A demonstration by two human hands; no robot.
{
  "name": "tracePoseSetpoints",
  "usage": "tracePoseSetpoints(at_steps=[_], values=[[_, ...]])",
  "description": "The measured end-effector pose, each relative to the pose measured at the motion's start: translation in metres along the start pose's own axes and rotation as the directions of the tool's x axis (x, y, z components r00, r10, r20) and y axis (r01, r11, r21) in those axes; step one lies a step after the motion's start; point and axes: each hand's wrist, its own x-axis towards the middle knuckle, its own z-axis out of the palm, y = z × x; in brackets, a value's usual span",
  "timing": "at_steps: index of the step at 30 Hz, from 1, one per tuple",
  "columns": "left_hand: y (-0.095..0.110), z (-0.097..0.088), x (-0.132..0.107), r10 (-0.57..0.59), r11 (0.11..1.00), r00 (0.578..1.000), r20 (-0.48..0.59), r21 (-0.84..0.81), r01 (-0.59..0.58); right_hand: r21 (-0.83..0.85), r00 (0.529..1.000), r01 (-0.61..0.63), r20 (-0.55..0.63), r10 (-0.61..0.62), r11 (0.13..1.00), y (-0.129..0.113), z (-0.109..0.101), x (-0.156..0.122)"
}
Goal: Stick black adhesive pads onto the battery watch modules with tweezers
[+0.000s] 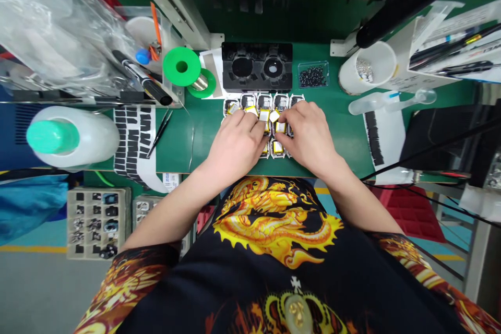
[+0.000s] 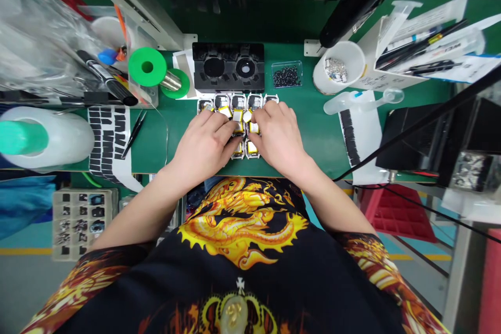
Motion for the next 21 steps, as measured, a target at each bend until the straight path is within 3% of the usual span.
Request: tracePoseSetpoints(at_steps=[6,12,17,21], values=[[0.0,0.0,-0.001,-0.002,1.0,1.0,0.002,0.022,0.002,0.022,0.999,0.047,-0.005,-0.046,0.999,-0.007,-0.004,-0.004],[-0.001,0.0,-0.001,-0.001,0.999,1.0,-0.014,0.037,0.002,0.056,0.978,0.207,-0.028,-0.206,0.977,-0.004,0.0,-0.018],[-0.002,0.003,-0.004,0.014,0.999,1.0,-0.021,0.048,-0.013,0.024,0.987,0.137,-0.084,-0.135,0.99,-0.006,0.01,-0.017],[-0.004,0.005,-0.006,0.001,1.0,0.999,-0.038,0.03,0.001,-0.079,0.988,0.145,-0.046,-0.149,0.986,-0.013,0.01,-0.005]])
